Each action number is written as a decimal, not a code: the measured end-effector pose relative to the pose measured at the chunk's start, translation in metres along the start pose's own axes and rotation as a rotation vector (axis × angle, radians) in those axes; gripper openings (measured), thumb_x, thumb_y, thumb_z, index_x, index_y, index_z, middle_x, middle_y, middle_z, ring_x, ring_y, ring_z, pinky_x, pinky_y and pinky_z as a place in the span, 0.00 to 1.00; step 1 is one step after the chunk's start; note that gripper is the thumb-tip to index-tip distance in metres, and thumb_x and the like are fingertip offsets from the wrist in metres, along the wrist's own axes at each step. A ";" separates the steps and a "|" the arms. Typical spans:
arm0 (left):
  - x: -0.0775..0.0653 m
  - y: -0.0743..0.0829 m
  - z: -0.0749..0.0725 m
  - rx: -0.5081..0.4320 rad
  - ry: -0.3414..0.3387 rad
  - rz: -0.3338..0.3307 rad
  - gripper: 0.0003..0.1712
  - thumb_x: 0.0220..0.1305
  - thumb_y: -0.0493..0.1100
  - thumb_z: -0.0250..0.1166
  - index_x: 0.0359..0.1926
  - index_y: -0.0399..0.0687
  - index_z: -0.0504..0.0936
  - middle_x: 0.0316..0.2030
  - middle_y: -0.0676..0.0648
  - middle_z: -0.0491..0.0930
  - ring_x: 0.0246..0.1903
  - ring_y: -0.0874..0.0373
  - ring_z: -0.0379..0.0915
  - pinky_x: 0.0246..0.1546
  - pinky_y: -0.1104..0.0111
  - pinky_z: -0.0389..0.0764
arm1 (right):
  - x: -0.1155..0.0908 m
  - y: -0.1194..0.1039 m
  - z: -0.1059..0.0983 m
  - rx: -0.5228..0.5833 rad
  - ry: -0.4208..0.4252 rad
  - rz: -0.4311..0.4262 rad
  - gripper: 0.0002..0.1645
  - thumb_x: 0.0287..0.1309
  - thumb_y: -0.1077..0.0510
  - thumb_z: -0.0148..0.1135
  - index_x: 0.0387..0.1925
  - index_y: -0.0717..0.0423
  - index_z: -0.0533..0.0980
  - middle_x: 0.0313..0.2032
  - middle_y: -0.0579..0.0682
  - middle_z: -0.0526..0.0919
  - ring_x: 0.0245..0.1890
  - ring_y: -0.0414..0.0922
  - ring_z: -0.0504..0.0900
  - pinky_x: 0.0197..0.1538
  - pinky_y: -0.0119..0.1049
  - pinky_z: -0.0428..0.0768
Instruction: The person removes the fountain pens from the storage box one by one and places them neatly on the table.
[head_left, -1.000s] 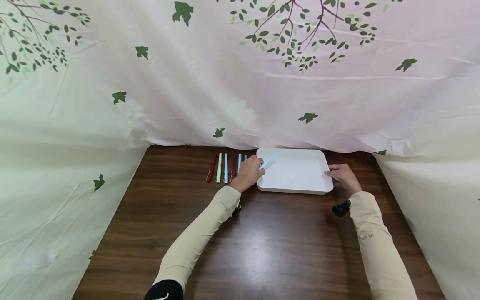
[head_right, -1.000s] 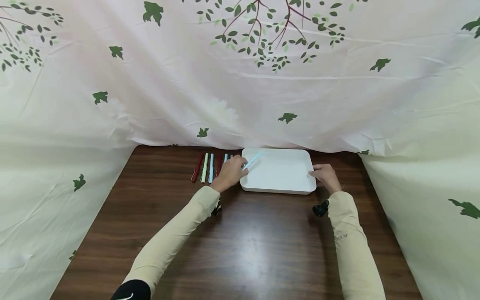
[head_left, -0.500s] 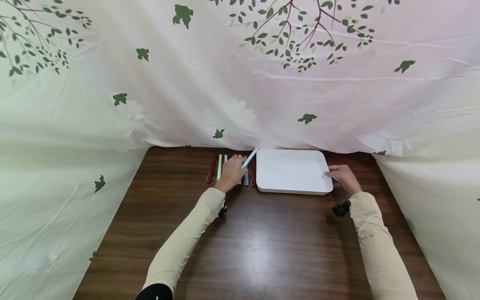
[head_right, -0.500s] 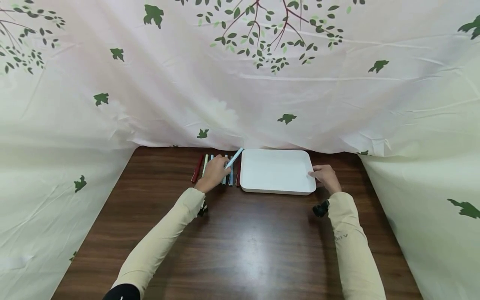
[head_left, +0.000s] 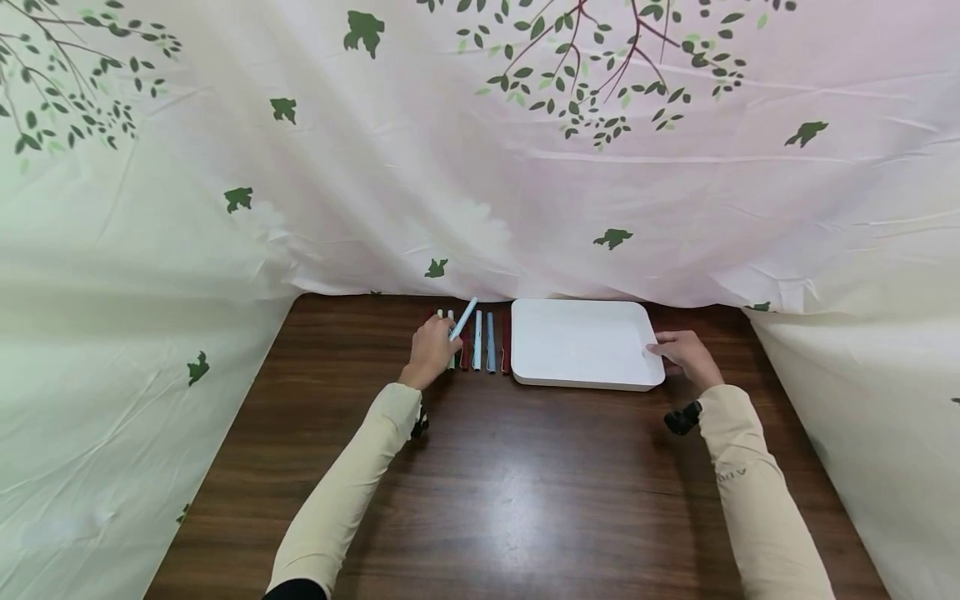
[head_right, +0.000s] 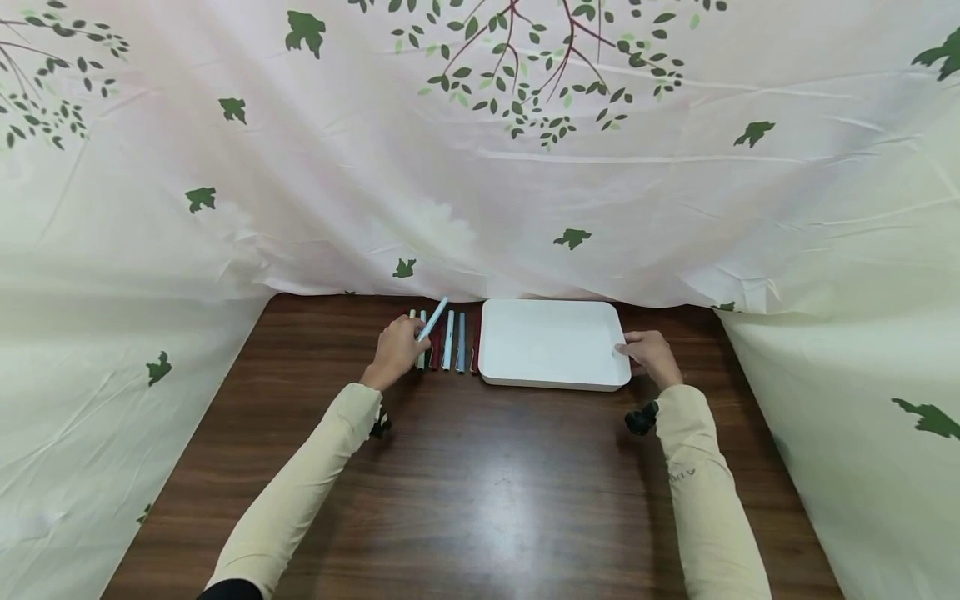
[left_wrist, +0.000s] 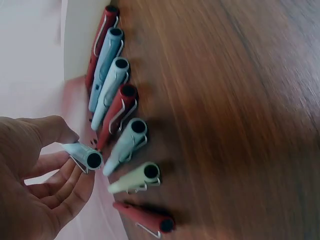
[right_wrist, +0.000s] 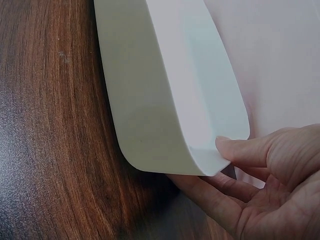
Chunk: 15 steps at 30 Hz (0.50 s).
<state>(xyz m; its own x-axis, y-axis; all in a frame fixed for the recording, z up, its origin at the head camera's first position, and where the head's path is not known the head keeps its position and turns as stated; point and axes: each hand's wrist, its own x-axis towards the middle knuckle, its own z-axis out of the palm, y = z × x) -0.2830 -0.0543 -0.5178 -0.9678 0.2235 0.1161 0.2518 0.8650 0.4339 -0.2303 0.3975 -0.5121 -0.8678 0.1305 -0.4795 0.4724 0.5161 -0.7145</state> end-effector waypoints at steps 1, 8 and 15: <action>0.000 -0.003 -0.001 -0.002 0.002 -0.006 0.13 0.61 0.41 0.69 0.45 0.40 0.85 0.36 0.42 0.80 0.32 0.50 0.78 0.30 0.59 0.81 | 0.000 0.000 0.000 0.002 0.001 0.002 0.37 0.68 0.56 0.56 0.70 0.72 0.58 0.65 0.73 0.66 0.40 0.44 0.81 0.43 0.40 0.85; -0.006 -0.021 -0.007 0.024 0.009 -0.045 0.13 0.62 0.42 0.67 0.46 0.39 0.84 0.36 0.42 0.79 0.29 0.50 0.77 0.30 0.59 0.80 | 0.000 -0.001 0.000 0.013 0.016 0.011 0.37 0.66 0.55 0.57 0.69 0.73 0.59 0.62 0.71 0.70 0.40 0.46 0.81 0.40 0.39 0.84; -0.012 -0.038 -0.012 -0.008 0.018 -0.090 0.15 0.63 0.41 0.66 0.48 0.37 0.83 0.39 0.40 0.80 0.31 0.48 0.78 0.33 0.56 0.81 | -0.002 0.000 -0.001 -0.007 -0.007 0.002 0.37 0.69 0.55 0.55 0.70 0.72 0.57 0.65 0.72 0.65 0.49 0.51 0.80 0.45 0.40 0.84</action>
<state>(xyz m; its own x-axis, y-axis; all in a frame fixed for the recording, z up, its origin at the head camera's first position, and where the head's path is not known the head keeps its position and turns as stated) -0.2810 -0.0952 -0.5249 -0.9863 0.1366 0.0920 0.1636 0.8776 0.4506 -0.2286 0.3980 -0.5102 -0.8658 0.1253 -0.4845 0.4728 0.5222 -0.7098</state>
